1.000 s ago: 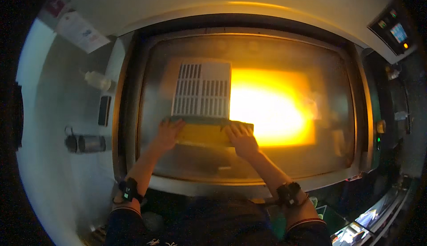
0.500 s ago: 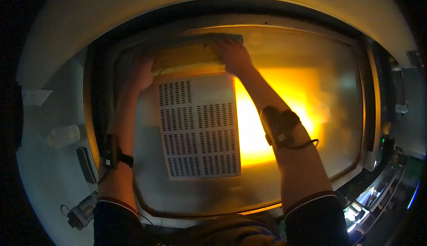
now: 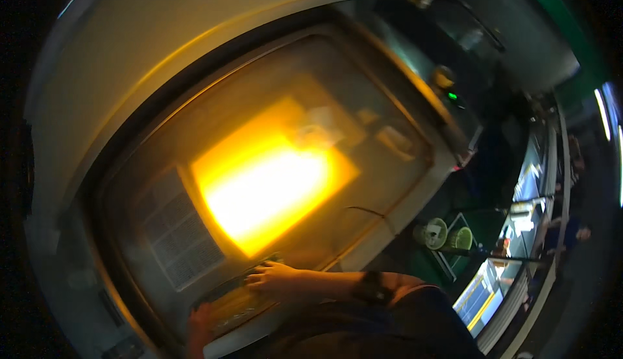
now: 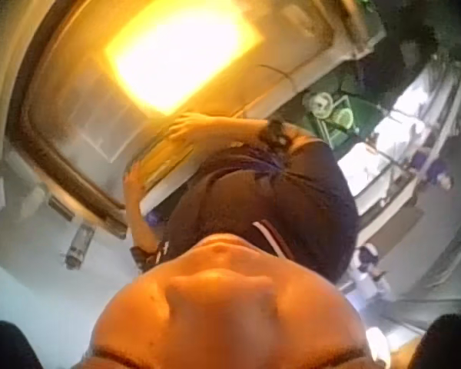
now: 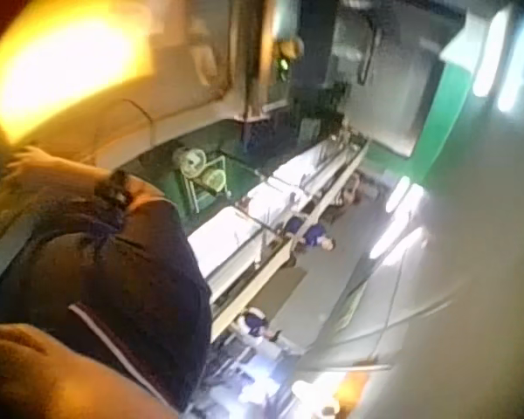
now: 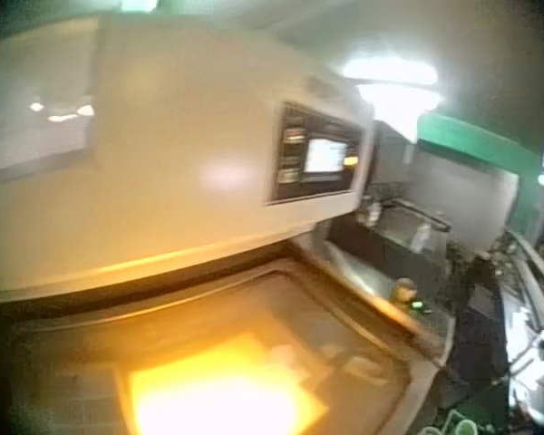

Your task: Placing PCB panels into an exposure machine, aligning them with a strip, and starting the process.

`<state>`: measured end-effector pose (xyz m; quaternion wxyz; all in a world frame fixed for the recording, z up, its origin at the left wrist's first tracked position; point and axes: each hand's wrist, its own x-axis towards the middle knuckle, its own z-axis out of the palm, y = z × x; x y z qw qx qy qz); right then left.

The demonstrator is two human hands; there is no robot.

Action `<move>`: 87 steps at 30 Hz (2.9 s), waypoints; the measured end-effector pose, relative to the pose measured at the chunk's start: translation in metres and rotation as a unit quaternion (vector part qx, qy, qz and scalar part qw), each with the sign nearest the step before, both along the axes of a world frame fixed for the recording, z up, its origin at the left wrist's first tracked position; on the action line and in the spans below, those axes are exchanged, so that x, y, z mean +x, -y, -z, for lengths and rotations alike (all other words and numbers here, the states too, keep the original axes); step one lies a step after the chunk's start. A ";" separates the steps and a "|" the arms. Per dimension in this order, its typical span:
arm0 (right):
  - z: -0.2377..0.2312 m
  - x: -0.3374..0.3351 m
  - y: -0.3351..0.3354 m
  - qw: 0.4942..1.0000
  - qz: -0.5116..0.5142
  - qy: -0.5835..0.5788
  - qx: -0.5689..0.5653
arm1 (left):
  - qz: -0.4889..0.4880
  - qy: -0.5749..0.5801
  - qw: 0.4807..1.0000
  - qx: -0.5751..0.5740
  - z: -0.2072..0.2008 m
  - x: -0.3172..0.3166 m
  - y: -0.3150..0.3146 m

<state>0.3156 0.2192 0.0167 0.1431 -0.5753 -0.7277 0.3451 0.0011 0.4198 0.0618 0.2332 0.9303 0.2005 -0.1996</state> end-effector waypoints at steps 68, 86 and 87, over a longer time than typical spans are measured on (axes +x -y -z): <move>0.046 0.164 -0.294 0.959 0.102 0.219 0.150 | -0.145 0.019 0.984 0.105 0.031 0.186 -0.288; -0.029 0.071 0.003 0.929 0.262 0.254 0.061 | -0.032 0.119 0.988 0.091 0.039 0.084 -0.036; -0.029 0.062 0.034 0.914 0.315 0.241 0.086 | -0.071 0.084 0.993 0.038 0.050 0.083 -0.020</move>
